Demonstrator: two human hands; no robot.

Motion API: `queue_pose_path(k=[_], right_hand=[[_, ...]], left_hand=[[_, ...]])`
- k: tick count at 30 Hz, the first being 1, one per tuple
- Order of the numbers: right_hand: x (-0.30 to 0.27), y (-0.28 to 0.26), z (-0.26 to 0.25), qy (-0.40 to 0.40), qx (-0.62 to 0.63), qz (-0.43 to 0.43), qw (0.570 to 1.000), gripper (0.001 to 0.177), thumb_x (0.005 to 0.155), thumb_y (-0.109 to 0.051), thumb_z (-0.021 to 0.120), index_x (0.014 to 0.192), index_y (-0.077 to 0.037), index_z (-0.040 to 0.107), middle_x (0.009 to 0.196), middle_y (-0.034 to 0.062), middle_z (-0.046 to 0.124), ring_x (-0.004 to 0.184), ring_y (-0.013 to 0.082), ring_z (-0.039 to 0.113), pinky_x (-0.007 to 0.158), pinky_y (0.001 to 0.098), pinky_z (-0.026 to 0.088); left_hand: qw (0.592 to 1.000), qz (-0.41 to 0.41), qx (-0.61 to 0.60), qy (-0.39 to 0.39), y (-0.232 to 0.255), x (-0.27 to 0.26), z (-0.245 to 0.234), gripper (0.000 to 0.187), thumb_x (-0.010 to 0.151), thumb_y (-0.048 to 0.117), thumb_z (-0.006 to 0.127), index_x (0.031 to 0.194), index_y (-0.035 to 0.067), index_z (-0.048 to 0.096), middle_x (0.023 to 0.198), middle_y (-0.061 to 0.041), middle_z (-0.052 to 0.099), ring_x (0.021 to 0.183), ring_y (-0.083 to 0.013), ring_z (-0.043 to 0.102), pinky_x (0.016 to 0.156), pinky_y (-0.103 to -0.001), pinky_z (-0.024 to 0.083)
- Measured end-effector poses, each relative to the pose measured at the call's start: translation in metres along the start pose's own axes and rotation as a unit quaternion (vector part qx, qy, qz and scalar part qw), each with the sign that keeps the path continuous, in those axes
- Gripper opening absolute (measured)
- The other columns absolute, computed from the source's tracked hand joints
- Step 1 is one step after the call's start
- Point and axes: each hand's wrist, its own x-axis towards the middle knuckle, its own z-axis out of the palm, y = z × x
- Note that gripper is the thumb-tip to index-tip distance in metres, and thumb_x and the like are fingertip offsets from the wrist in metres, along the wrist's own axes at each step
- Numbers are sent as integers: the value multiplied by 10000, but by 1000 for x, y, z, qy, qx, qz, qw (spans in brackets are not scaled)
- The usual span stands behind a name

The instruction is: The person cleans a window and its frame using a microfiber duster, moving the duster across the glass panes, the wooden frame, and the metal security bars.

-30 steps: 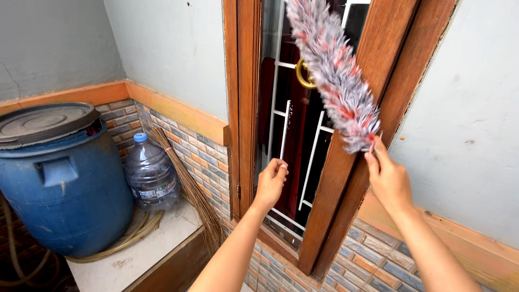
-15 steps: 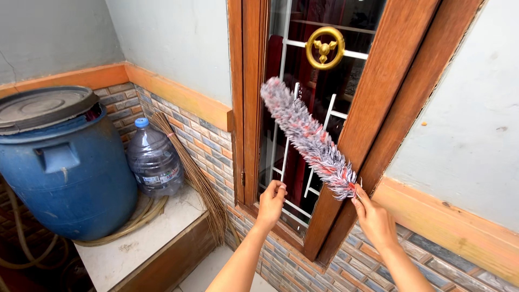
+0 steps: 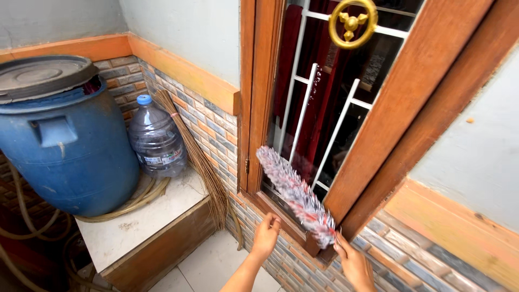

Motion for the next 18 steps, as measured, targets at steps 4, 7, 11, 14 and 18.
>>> queue_pose_path(k=[4, 7, 11, 14, 18], right_hand=[[34, 46, 45, -105, -48, 41, 992, 513, 946, -451, 628, 1445, -465, 512, 1192, 211, 683, 1195, 356, 643, 957, 409, 520], [60, 96, 92, -173, -39, -27, 984, 538, 937, -427, 663, 1446, -406, 492, 1344, 173, 622, 1301, 322, 571, 1046, 371, 428], [66, 124, 130, -108, 200, -198, 953, 554, 918, -374, 663, 1444, -343, 491, 1450, 163, 588, 1368, 308, 546, 1100, 360, 367], [41, 96, 109, -177, -33, -5, 984, 541, 920, -453, 638, 1442, -408, 507, 1438, 131, 605, 1363, 299, 561, 1116, 361, 401], [-11, 46, 50, -178, -43, 43, 982, 527, 922, -558, 606, 1440, -493, 528, 1423, 89, 626, 1356, 287, 581, 1138, 363, 447]], left_hand=[[999, -37, 14, -29, -35, -19, 2, 179, 962, 232, 587, 1007, 67, 640, 769, -58, 668, 675, -146, 619, 673, -317, 498], [998, -43, 0, -38, -73, -27, -1, 157, 949, 193, 592, 997, 55, 652, 770, -59, 675, 672, -154, 604, 663, -328, 504], [999, -37, 18, -16, -102, -29, 4, 136, 942, 162, 590, 1002, 64, 662, 773, -54, 691, 708, -136, 622, 681, -307, 510], [998, -33, 24, -41, -104, -35, 12, 130, 941, 152, 589, 1001, 57, 654, 763, -74, 673, 699, -155, 597, 669, -328, 494], [995, -56, 50, -58, -76, -36, 14, 129, 951, 158, 598, 1000, 53, 655, 757, -100, 658, 695, -168, 575, 671, -333, 489]])
